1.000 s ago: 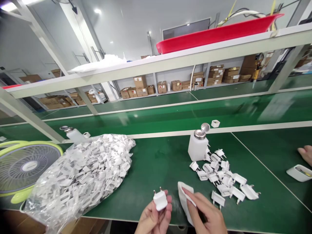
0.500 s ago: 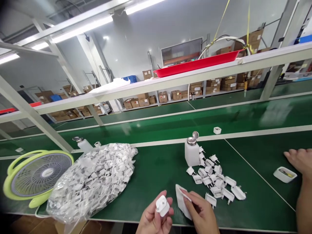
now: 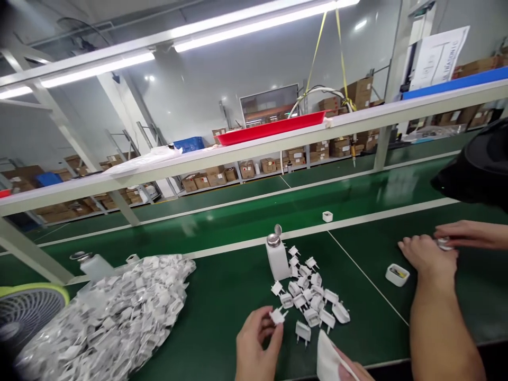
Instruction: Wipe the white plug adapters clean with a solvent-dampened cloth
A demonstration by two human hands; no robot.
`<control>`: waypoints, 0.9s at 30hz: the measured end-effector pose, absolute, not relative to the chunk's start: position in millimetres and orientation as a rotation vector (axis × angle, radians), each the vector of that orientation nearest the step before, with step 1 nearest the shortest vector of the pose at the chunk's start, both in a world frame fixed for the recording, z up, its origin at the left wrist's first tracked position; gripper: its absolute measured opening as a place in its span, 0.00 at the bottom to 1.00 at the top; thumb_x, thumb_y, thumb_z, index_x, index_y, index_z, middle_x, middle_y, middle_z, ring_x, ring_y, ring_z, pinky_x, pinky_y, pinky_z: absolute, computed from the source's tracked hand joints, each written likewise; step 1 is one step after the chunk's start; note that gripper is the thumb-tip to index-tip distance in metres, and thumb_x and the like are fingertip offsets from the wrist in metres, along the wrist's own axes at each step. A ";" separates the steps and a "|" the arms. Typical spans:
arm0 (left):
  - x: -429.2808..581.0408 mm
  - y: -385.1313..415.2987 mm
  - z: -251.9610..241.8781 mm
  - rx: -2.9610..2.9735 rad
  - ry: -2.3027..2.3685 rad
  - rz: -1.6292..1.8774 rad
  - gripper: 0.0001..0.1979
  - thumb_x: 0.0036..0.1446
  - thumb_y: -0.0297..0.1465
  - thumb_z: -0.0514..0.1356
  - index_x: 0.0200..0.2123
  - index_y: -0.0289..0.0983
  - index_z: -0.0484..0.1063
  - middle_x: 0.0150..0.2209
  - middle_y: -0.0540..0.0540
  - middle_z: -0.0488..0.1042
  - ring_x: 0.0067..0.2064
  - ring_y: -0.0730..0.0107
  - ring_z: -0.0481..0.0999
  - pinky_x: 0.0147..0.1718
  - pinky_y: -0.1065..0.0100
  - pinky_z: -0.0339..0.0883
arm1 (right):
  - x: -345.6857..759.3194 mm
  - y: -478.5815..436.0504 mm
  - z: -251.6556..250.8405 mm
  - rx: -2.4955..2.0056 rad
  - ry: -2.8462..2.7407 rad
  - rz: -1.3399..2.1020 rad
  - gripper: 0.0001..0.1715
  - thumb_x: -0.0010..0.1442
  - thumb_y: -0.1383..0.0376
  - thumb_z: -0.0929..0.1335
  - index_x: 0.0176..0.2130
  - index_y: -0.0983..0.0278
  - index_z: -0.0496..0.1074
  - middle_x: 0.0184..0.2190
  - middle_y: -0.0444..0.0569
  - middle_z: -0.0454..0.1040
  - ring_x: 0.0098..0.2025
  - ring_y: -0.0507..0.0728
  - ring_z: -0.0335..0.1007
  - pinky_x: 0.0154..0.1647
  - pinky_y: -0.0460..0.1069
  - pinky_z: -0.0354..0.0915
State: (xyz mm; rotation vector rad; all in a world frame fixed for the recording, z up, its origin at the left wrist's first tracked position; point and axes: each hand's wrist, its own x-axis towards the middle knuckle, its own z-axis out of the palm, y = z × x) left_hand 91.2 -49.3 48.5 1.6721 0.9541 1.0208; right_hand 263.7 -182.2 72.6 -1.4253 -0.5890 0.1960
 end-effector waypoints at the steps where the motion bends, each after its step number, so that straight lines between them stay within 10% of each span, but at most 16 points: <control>1: 107.2 -47.3 56.7 1.819 0.943 0.942 0.19 0.63 0.39 0.62 0.50 0.32 0.81 0.47 0.31 0.81 0.43 0.51 0.83 0.41 0.60 0.78 | 284.6 -176.3 83.0 -1.411 -0.594 0.179 0.20 0.70 0.48 0.65 0.47 0.56 0.80 0.51 0.48 0.80 0.50 0.63 0.78 0.47 0.56 0.76; 5: 168.6 -34.7 83.3 2.159 0.903 0.628 0.26 0.68 0.30 0.52 0.66 0.32 0.69 0.59 0.26 0.75 0.60 0.35 0.73 0.58 0.44 0.67 | 362.9 -153.1 122.9 -1.340 -0.646 0.095 0.21 0.62 0.42 0.70 0.42 0.52 0.82 0.51 0.44 0.80 0.58 0.69 0.74 0.42 0.54 0.76; 10: 209.3 -16.9 75.1 2.215 0.935 0.591 0.25 0.63 0.25 0.54 0.61 0.24 0.74 0.52 0.17 0.78 0.56 0.22 0.74 0.55 0.31 0.63 | 412.3 -151.8 155.2 -1.288 -0.700 0.008 0.33 0.57 0.33 0.67 0.27 0.55 0.81 0.31 0.49 0.80 0.60 0.73 0.72 0.36 0.55 0.75; 15: 220.1 -4.0 59.3 2.240 0.912 0.646 0.24 0.63 0.27 0.56 0.60 0.23 0.75 0.50 0.20 0.80 0.55 0.26 0.76 0.54 0.36 0.67 | 408.2 -151.2 164.5 -1.301 -0.689 -0.008 0.31 0.63 0.36 0.65 0.32 0.55 0.82 0.30 0.49 0.78 0.56 0.71 0.76 0.37 0.56 0.77; 21: 193.5 -5.7 61.8 2.274 0.734 0.835 0.23 0.67 0.28 0.52 0.60 0.28 0.76 0.51 0.27 0.81 0.53 0.42 0.78 0.55 0.49 0.70 | 329.1 -164.8 136.1 -1.378 -0.627 0.140 0.22 0.70 0.51 0.67 0.53 0.65 0.74 0.51 0.48 0.76 0.51 0.62 0.76 0.50 0.57 0.75; 27: 68.4 -19.3 47.3 2.364 0.672 0.983 0.17 0.71 0.30 0.52 0.43 0.36 0.84 0.30 0.40 0.82 0.33 0.59 0.80 0.35 0.65 0.75 | 210.8 -174.1 71.7 -1.371 -0.500 0.560 0.22 0.57 0.47 0.75 0.35 0.63 0.82 0.29 0.52 0.81 0.33 0.63 0.81 0.30 0.53 0.77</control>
